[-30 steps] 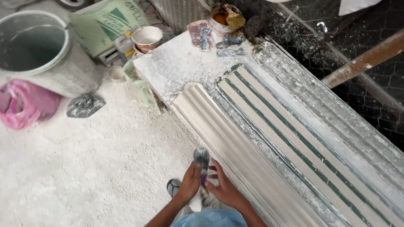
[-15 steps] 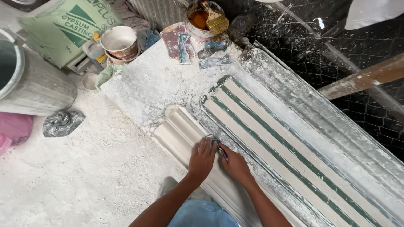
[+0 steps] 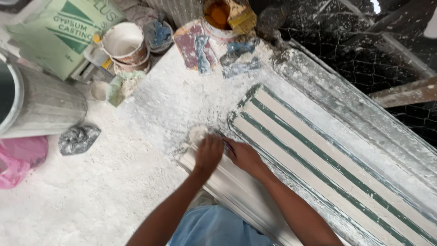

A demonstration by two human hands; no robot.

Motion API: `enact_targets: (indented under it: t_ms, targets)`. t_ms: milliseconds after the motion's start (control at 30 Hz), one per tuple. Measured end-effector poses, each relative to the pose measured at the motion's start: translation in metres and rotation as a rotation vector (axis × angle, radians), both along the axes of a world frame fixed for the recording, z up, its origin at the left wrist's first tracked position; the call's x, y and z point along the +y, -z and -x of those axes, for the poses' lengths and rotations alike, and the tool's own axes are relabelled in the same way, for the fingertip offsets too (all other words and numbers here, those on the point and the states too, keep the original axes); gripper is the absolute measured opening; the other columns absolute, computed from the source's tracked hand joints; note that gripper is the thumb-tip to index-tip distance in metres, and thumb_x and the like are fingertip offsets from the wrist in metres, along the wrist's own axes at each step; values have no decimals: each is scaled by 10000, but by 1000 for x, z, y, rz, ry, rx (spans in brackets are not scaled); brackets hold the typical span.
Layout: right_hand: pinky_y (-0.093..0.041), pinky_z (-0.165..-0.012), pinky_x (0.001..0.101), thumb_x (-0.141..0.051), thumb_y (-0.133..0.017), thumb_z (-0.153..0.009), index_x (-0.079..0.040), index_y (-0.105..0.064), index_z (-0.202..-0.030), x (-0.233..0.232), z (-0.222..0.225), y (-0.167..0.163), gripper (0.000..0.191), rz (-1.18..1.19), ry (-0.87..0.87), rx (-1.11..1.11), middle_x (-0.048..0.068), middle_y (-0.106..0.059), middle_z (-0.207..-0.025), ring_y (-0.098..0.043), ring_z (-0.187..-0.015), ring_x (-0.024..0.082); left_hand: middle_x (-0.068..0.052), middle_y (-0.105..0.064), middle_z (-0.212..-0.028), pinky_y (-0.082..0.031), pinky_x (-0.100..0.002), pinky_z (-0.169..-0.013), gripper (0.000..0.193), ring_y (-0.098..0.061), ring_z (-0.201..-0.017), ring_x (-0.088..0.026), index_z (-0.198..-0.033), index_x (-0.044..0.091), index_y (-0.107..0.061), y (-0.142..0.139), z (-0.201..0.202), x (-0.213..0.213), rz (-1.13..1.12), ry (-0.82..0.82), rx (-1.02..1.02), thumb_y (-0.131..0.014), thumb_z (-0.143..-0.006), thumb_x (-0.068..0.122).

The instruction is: The person ties green plastic ties around a white decorative moulding, then uses a small metal tool to scrape and smooth the surface of a long white moulding with green stripes. The work is performed on a workbench in a workshop setting.

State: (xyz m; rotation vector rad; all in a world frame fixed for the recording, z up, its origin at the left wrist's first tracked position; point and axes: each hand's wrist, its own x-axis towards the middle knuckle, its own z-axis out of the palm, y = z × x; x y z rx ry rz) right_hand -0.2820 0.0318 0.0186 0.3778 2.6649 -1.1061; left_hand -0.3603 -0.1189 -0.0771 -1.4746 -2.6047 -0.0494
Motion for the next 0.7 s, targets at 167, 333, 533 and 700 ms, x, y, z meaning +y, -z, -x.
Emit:
enact_targets:
  t_ms: [167,333,533,700]
  targets:
    - [-572,-782,476,-180,-602,-921,-196,-482,-1477,17,-53,-31,569,-16,10,-226,184,-734,-947,-716,-845,361,-204,-708,-1095,-550,-495,-861,312,-659,-1033,-345,-1123,-31,-671,-10,-60,21,-31,119,-167,-649,-878,161]
    - [-560,-743,491,-184,-590,-942,-202,-526,-1456,-15,6,-13,518,13,63,-139,167,-733,-978,-709,-837,359,-189,-667,-1213,-506,-437,-931,294,-635,-1094,-294,-1231,16,-631,-28,14,-7,141,-16,-388,-600,-954,108]
    - [-552,-791,422,-246,-603,-1037,-30,-413,-1436,-67,34,-12,492,249,458,-25,218,-734,-1007,-714,-885,326,-316,-575,-1380,-467,-453,-1010,532,-546,-1272,-418,-1384,-106,-535,-76,58,-51,-490,-90,-249,-520,-1030,292]
    - [-401,-1033,514,-127,-683,-876,-22,-323,-1537,-99,-46,-11,760,385,368,150,283,-451,-1450,-437,-1297,448,-253,-716,-1137,-564,-437,-896,439,-684,-1048,-359,-1276,-23,-622,-78,12,-20,-434,-259,-1568,-432,-1113,336]
